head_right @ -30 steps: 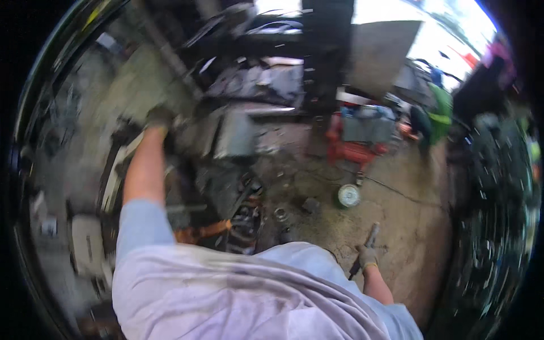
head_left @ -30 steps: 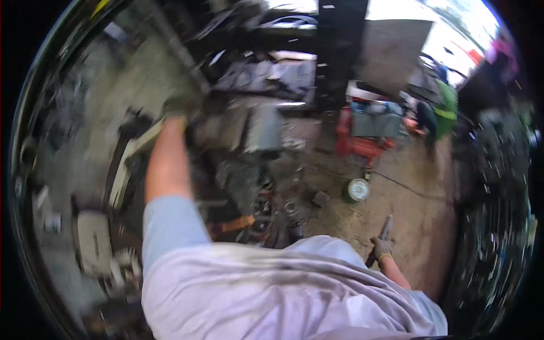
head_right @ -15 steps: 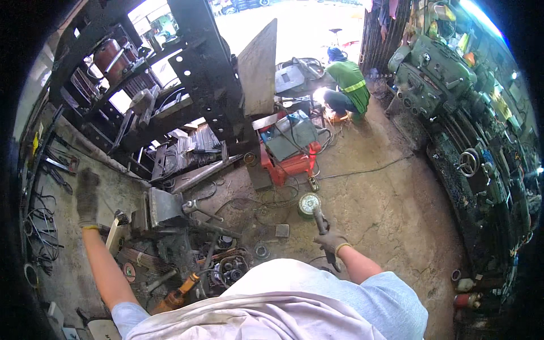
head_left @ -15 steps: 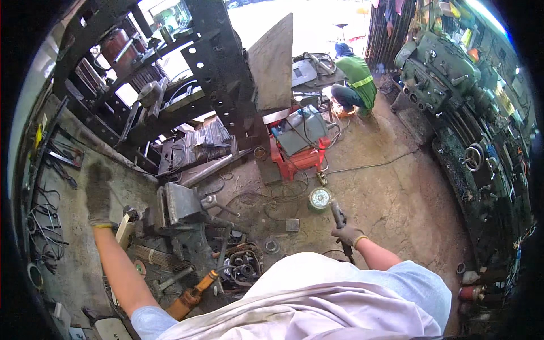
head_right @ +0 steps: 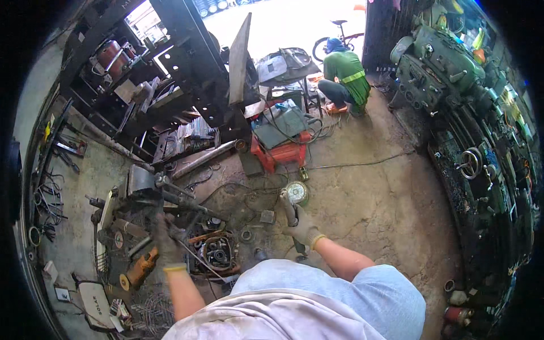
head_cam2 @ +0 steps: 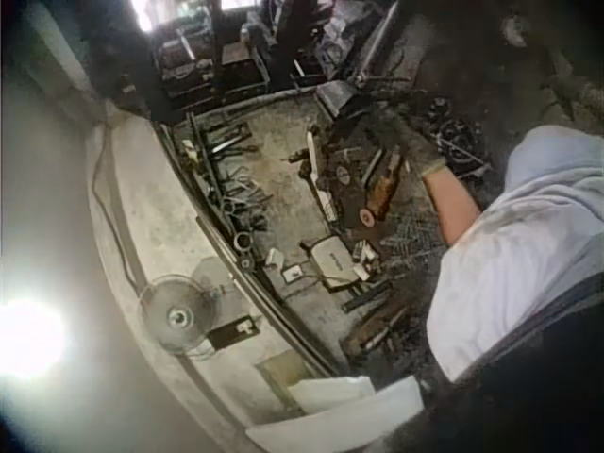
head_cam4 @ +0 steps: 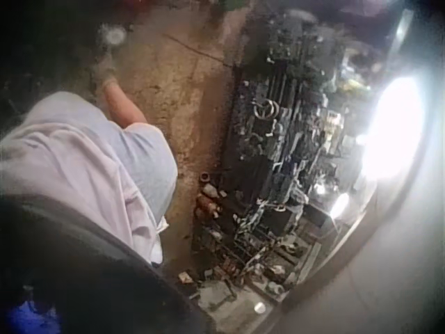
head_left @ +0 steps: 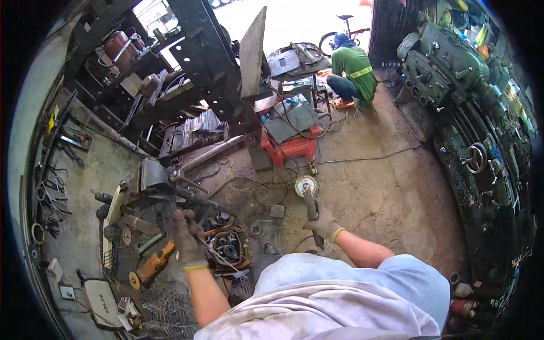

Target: The person welds together pieces of a metal wire cage structure using a welding torch, holding the frame steady with gloved hands and applying the torch to several joints. After welding, the person sets down the torch and picks up a long metal rod.

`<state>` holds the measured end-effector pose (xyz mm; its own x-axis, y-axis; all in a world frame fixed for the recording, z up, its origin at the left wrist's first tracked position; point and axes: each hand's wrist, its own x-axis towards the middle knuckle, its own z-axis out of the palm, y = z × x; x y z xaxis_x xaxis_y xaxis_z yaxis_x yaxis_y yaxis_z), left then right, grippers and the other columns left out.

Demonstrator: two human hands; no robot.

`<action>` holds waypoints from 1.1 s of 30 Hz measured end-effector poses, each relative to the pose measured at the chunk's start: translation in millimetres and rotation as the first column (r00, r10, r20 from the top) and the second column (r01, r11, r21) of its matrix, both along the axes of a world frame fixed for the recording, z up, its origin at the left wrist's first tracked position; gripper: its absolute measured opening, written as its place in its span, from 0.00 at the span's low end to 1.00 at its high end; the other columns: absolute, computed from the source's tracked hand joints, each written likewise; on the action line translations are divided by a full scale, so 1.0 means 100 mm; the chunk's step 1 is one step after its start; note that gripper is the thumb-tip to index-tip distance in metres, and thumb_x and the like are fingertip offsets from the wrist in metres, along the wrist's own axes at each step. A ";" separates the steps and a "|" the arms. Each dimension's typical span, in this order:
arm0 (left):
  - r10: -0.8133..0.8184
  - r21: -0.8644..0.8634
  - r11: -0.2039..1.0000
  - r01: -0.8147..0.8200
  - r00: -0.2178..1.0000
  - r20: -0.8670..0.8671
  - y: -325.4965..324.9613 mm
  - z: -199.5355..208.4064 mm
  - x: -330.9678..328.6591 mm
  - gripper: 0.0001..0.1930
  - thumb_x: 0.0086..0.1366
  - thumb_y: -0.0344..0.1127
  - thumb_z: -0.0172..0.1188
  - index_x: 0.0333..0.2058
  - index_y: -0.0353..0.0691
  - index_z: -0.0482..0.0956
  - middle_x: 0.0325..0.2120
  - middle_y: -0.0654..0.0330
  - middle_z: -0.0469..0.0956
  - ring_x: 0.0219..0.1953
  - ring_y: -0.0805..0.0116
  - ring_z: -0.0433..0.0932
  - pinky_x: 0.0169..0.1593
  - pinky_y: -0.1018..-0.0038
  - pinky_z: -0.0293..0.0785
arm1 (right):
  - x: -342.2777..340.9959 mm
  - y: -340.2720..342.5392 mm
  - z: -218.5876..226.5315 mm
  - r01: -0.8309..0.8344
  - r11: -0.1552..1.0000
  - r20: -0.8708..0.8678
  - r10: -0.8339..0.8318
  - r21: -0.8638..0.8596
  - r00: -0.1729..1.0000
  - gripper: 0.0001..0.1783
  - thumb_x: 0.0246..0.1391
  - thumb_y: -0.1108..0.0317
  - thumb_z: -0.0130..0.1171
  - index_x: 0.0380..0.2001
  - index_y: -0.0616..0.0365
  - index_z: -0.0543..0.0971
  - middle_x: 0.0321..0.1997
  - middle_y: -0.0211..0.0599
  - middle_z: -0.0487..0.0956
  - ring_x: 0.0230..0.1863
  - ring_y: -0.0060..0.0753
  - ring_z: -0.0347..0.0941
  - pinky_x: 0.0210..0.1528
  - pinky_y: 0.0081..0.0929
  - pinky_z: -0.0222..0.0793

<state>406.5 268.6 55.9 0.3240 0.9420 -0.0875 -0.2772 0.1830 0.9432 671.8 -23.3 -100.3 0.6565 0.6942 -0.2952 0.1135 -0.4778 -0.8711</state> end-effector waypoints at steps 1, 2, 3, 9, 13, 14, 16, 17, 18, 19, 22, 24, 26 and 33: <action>0.046 -0.103 0.994 -0.043 0.998 0.030 -0.21 -0.21 -0.04 0.12 0.72 0.51 0.60 0.40 0.50 0.77 0.27 0.70 0.79 0.17 0.83 0.65 0.17 0.82 0.59 | -0.01 -0.04 0.03 -0.015 0.997 -0.012 0.016 0.073 1.000 0.57 0.37 0.55 0.74 0.70 0.59 0.60 0.60 0.57 0.75 0.62 0.53 0.72 0.63 0.42 0.67; 0.097 -0.205 0.975 -0.084 0.994 0.056 -0.39 -0.37 -0.08 0.12 0.72 0.50 0.60 0.40 0.50 0.77 0.25 0.70 0.78 0.17 0.83 0.65 0.17 0.82 0.59 | -0.02 -0.06 0.07 -0.028 0.997 -0.012 0.029 0.075 1.000 0.57 0.37 0.55 0.74 0.70 0.59 0.60 0.60 0.57 0.75 0.62 0.53 0.72 0.63 0.42 0.67; 0.110 -0.207 0.974 -0.095 0.992 0.059 -0.53 -0.49 -0.11 0.12 0.72 0.50 0.60 0.40 0.50 0.77 0.25 0.70 0.78 0.17 0.83 0.65 0.17 0.82 0.59 | -0.01 -0.07 0.11 -0.034 0.999 -0.019 0.035 0.035 0.999 0.56 0.37 0.56 0.74 0.70 0.59 0.60 0.59 0.55 0.76 0.61 0.51 0.73 0.62 0.41 0.68; -0.171 -0.446 0.868 0.217 0.975 0.141 -1.38 -0.71 -0.37 0.11 0.71 0.50 0.62 0.42 0.51 0.78 0.20 0.72 0.72 0.17 0.80 0.67 0.19 0.78 0.64 | -0.12 0.11 0.44 -0.195 0.980 -0.341 0.194 0.031 0.920 0.53 0.40 0.60 0.72 0.69 0.62 0.60 0.55 0.50 0.77 0.56 0.41 0.75 0.60 0.36 0.71; -0.010 0.230 0.958 0.173 0.819 -0.574 -1.41 -0.49 -0.69 0.17 0.72 0.48 0.59 0.51 0.43 0.80 0.33 0.59 0.81 0.32 0.62 0.78 0.36 0.69 0.74 | -0.53 0.26 0.83 -0.261 0.911 -0.488 0.394 0.319 0.779 0.46 0.45 0.66 0.70 0.66 0.64 0.61 0.54 0.47 0.76 0.52 0.36 0.77 0.53 0.34 0.77; 0.213 0.468 0.861 0.200 0.694 -0.688 -1.42 -0.39 -0.73 0.20 0.72 0.46 0.58 0.54 0.40 0.80 0.39 0.54 0.84 0.38 0.54 0.83 0.43 0.65 0.77 | -0.52 0.31 0.67 -0.345 0.886 -0.326 0.440 0.309 0.837 0.44 0.46 0.68 0.70 0.65 0.63 0.62 0.53 0.45 0.76 0.51 0.34 0.77 0.51 0.34 0.77; 0.173 0.415 0.841 0.348 0.554 -0.814 -1.51 0.39 -0.73 0.18 0.71 0.44 0.58 0.54 0.44 0.81 0.42 0.48 0.83 0.42 0.48 0.82 0.45 0.63 0.77 | -0.72 0.30 0.96 -0.407 0.877 -0.402 0.479 0.255 0.780 0.40 0.48 0.70 0.70 0.63 0.61 0.64 0.50 0.40 0.77 0.50 0.31 0.75 0.53 0.36 0.76; 0.136 0.385 0.812 0.439 0.500 -0.856 -1.50 0.75 -0.63 0.17 0.71 0.43 0.58 0.54 0.45 0.81 0.44 0.45 0.82 0.44 0.45 0.82 0.46 0.62 0.78 | -0.66 0.26 0.62 -0.425 0.813 -0.338 0.560 0.397 0.756 0.36 0.46 0.73 0.69 0.60 0.58 0.68 0.43 0.35 0.76 0.44 0.28 0.73 0.48 0.32 0.74; 0.185 0.451 0.778 0.437 0.526 -0.830 -1.59 0.87 -0.82 0.17 0.70 0.43 0.58 0.53 0.46 0.82 0.42 0.45 0.83 0.44 0.46 0.82 0.46 0.62 0.78 | -0.85 0.27 0.79 -0.474 0.773 -0.386 0.626 0.421 0.678 0.40 0.45 0.72 0.70 0.62 0.57 0.66 0.45 0.34 0.76 0.45 0.27 0.72 0.49 0.31 0.72; 0.198 0.419 0.821 0.388 0.495 -0.846 -1.66 0.87 -1.03 0.17 0.70 0.43 0.58 0.53 0.46 0.82 0.42 0.45 0.83 0.44 0.46 0.82 0.46 0.62 0.78 | -1.04 0.20 0.91 -0.505 0.750 -0.396 0.657 0.427 0.642 0.43 0.43 0.70 0.72 0.64 0.57 0.65 0.47 0.33 0.75 0.46 0.27 0.71 0.51 0.31 0.71; 0.346 0.509 0.710 0.486 0.388 -0.854 -1.85 0.86 -1.50 0.17 0.69 0.43 0.61 0.50 0.41 0.83 0.41 0.47 0.84 0.43 0.48 0.84 0.47 0.61 0.78 | -1.37 0.14 1.01 -0.574 0.699 -0.407 0.715 0.427 0.568 0.51 0.40 0.67 0.75 0.68 0.57 0.61 0.50 0.34 0.76 0.50 0.29 0.72 0.56 0.31 0.71; 0.364 0.529 0.701 0.479 0.397 -0.843 -2.00 0.85 -1.72 0.16 0.68 0.42 0.62 0.51 0.43 0.83 0.42 0.46 0.84 0.44 0.48 0.84 0.46 0.61 0.79 | -1.58 0.10 1.03 -0.603 0.684 -0.424 0.729 0.411 0.537 0.56 0.38 0.65 0.76 0.71 0.57 0.59 0.52 0.36 0.78 0.53 0.31 0.74 0.59 0.31 0.71; 0.375 0.531 0.715 0.455 0.391 -0.840 -2.17 0.81 -1.94 0.16 0.68 0.42 0.62 0.51 0.45 0.83 0.42 0.47 0.84 0.43 0.49 0.84 0.46 0.61 0.79 | -1.83 0.06 1.13 -0.703 0.601 -0.323 0.799 0.382 0.508 0.53 0.39 0.63 0.76 0.68 0.57 0.62 0.53 0.32 0.74 0.53 0.28 0.69 0.59 0.31 0.68; 0.533 0.656 0.605 0.452 0.383 -0.755 -2.64 0.64 -2.50 0.16 0.60 0.39 0.64 0.47 0.50 0.85 0.33 0.54 0.84 0.35 0.51 0.83 0.39 0.59 0.78 | -2.52 -0.23 1.30 -0.826 0.515 -0.239 0.852 0.228 0.466 0.52 0.34 0.64 0.75 0.66 0.59 0.64 0.48 0.37 0.79 0.48 0.31 0.75 0.54 0.32 0.73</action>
<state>156.8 4.7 119.8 0.4792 0.7939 0.3742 0.7367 -0.5956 0.3203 419.9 -46.6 30.2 -0.3616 0.8901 -0.2776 0.1713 -0.2293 -0.9582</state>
